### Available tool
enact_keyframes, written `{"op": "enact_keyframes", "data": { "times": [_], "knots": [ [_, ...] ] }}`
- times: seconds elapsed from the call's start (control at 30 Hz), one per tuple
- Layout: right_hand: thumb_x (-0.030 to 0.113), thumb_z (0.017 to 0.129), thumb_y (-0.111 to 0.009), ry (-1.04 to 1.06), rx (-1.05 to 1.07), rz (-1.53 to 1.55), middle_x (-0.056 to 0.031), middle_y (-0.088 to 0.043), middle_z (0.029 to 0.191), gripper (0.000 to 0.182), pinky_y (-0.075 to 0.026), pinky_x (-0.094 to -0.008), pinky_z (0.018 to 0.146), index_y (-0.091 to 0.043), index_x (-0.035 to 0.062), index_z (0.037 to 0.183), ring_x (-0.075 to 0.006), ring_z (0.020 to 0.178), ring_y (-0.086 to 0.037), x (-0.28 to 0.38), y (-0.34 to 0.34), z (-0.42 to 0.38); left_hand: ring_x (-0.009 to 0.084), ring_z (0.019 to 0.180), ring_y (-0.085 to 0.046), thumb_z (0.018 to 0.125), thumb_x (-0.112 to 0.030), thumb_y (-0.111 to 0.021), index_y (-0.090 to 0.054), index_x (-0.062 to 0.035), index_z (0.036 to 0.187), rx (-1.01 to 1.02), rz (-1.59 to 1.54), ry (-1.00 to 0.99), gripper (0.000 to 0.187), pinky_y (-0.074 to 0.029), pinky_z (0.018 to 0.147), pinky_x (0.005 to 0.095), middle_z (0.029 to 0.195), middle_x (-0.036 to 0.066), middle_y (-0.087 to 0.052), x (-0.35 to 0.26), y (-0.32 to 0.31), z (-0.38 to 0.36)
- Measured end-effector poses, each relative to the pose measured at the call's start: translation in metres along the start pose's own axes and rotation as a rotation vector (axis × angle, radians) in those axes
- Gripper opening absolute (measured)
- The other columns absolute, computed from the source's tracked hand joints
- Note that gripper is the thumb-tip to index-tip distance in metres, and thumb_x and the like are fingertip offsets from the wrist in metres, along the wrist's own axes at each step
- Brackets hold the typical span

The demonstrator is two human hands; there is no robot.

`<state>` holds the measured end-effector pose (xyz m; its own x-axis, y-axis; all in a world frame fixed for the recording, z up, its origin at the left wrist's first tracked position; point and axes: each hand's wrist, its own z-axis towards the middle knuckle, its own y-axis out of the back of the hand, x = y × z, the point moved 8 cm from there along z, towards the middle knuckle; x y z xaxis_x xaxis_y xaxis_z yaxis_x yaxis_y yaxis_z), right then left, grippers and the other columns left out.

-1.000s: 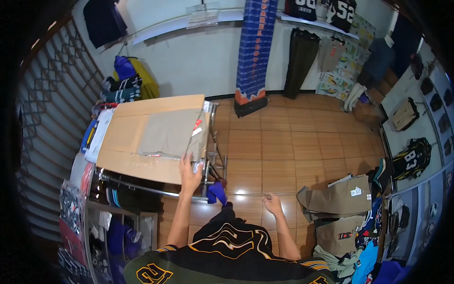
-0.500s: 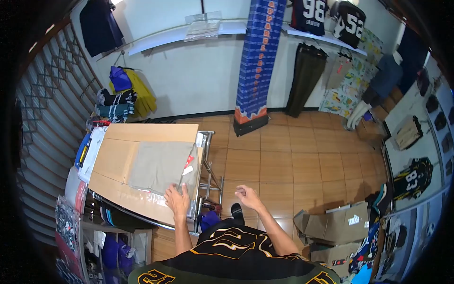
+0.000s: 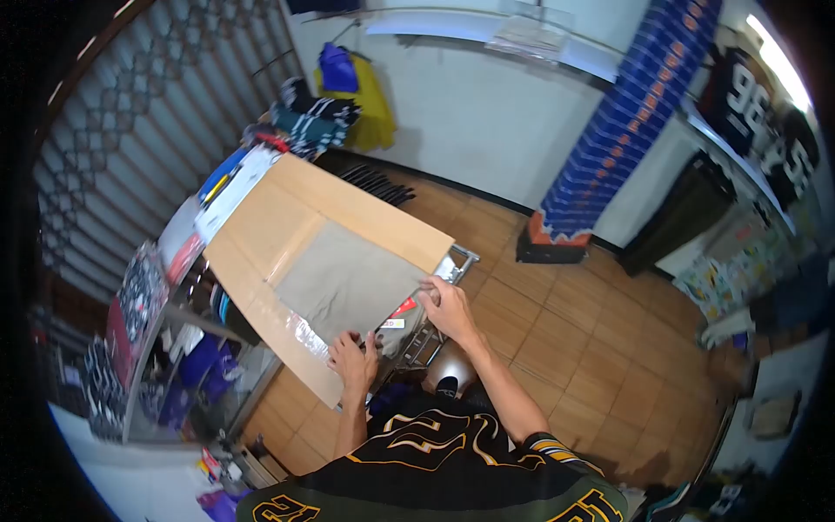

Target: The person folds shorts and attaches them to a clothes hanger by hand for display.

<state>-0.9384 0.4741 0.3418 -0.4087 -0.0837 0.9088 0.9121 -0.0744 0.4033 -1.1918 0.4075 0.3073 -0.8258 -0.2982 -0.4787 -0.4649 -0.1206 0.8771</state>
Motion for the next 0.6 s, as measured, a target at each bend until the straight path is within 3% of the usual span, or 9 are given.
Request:
{"op": "enact_keyframes", "data": {
  "times": [0.1,0.13,0.27,0.33,0.43,0.53,0.6],
  "knots": [
    [0.01,0.087,-0.064,0.183,0.059,-0.014,-0.0165,-0.071,0.103,0.029,-0.055,-0.0348,0.075,-0.064,0.0015,0.114,-0.0262,0.082,-0.071,0.025,-0.02,0.036,0.0349,0.112,-0.047,0.092,-0.05,-0.06,-0.058,-0.0072,0.108,-0.071,0.029,0.103,0.046,-0.03,0.097,0.0541,0.11,0.014,-0.055,-0.003,-0.001,-0.001],
    [0.011,0.087,-0.065,0.196,0.111,0.015,-0.0162,-0.07,0.107,0.027,-0.055,-0.0393,0.081,-0.065,0.002,0.112,-0.0307,0.091,-0.069,0.024,-0.03,0.048,0.0349,0.112,-0.047,0.092,-0.05,-0.06,-0.058,-0.0072,0.108,-0.093,0.029,0.139,0.046,-0.03,0.097,0.0541,0.11,0.014,-0.055,-0.003,-0.002,0.001],
    [0.011,0.085,-0.067,0.298,0.321,-0.09,-0.0147,-0.068,0.106,0.026,-0.052,-0.042,0.087,-0.065,0.0033,0.109,-0.0328,0.099,-0.065,0.01,-0.068,0.074,0.0355,0.111,-0.047,0.089,-0.048,-0.063,-0.057,-0.0074,0.104,-0.163,0.088,0.249,0.044,-0.03,0.097,0.0543,0.109,0.014,-0.054,-0.009,-0.002,-0.005],
    [0.01,0.082,-0.068,0.475,0.41,-0.265,-0.0136,-0.065,0.107,0.027,-0.05,-0.0424,0.09,-0.065,0.004,0.108,-0.0337,0.104,-0.06,0.008,-0.078,0.07,0.0358,0.112,-0.047,0.088,-0.047,-0.064,-0.057,-0.0074,0.104,-0.196,0.094,0.307,0.043,-0.03,0.097,0.0547,0.109,0.014,-0.054,-0.016,0.0,-0.006],
    [0.009,0.08,-0.069,0.533,0.412,-0.26,-0.0132,-0.061,0.109,0.029,-0.049,-0.0419,0.09,-0.065,0.004,0.109,-0.0334,0.107,-0.057,0.005,-0.08,0.068,0.0361,0.113,-0.046,0.087,-0.044,-0.067,-0.056,-0.0077,0.104,-0.249,0.1,0.412,0.041,-0.028,0.099,0.0567,0.11,0.014,-0.053,-0.023,-0.003,-0.01],
    [0.01,0.079,-0.07,0.574,0.441,-0.227,-0.0132,-0.059,0.113,0.031,-0.049,-0.0422,0.09,-0.064,0.0037,0.109,-0.0337,0.107,-0.057,0.005,-0.078,0.067,0.0384,0.118,-0.043,0.086,-0.037,-0.067,-0.053,-0.005,0.11,-0.339,0.06,0.476,0.043,-0.017,0.109,0.0658,0.111,0.017,-0.051,-0.023,-0.017,-0.011],
    [0.01,0.079,-0.07,0.598,0.457,-0.202,-0.0133,-0.059,0.114,0.031,-0.05,-0.0418,0.09,-0.065,0.0036,0.108,-0.0338,0.107,-0.058,0.005,-0.077,0.07,0.0387,0.118,-0.043,0.087,-0.037,-0.066,-0.052,-0.004,0.111,-0.395,0.069,0.518,0.043,-0.017,0.109,0.0665,0.112,0.017,-0.051,-0.034,-0.018,-0.013]
  ]
}}
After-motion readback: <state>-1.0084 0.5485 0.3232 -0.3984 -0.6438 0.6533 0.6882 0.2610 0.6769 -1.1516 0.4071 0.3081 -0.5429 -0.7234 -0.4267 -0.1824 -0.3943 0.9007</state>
